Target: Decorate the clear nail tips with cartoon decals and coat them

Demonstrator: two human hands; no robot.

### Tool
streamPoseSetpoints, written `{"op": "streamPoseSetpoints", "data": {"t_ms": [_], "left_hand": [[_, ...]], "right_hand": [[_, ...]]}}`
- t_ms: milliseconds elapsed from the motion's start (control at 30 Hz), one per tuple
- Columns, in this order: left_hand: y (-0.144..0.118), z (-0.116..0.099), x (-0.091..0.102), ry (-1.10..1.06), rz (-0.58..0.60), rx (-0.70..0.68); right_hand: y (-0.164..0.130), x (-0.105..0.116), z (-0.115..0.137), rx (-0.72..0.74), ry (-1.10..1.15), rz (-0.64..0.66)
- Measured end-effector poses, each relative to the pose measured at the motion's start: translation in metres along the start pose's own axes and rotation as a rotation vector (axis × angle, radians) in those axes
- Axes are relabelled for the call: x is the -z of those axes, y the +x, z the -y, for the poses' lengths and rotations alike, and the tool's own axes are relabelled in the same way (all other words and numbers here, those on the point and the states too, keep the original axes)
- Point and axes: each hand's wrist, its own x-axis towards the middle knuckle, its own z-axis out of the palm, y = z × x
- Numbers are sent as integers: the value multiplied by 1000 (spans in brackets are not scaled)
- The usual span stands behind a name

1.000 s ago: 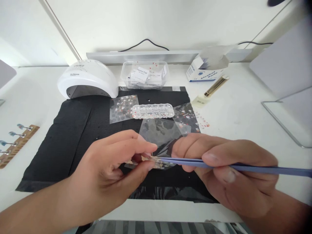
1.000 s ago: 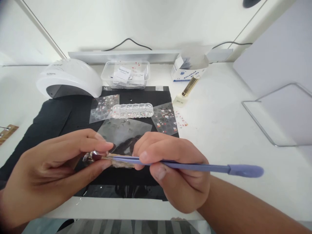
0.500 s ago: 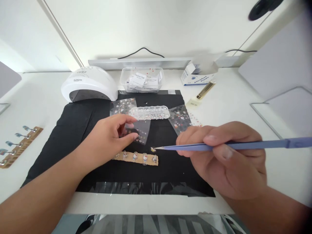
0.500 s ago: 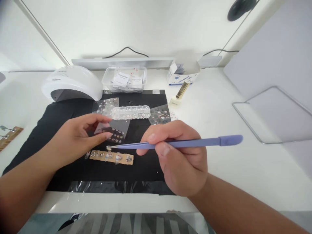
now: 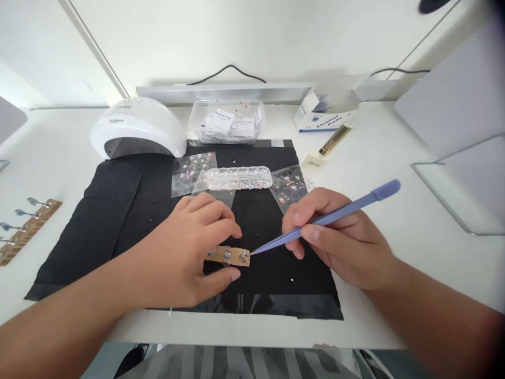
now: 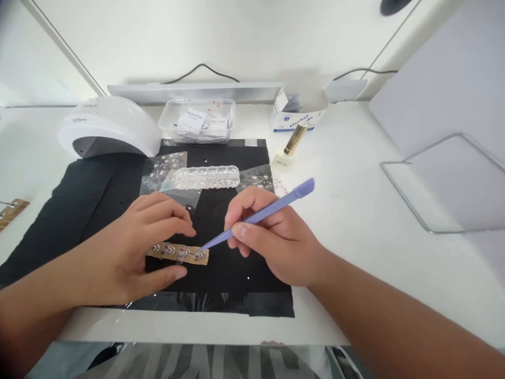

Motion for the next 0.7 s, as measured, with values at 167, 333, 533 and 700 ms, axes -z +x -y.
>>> {"op": "streamPoseSetpoints", "data": {"t_ms": [167, 333, 533, 700], "left_hand": [[0, 1, -6, 54, 17, -58], [2, 0, -9, 53, 4, -85], [3, -3, -12, 47, -3, -92], [4, -3, -13, 30, -3, -95]], "right_hand": [[8, 2, -3, -127, 45, 26], [13, 7, -5, -166, 77, 11], [15, 7, -6, -195, 65, 23], [16, 7, -8, -196, 85, 41]]}}
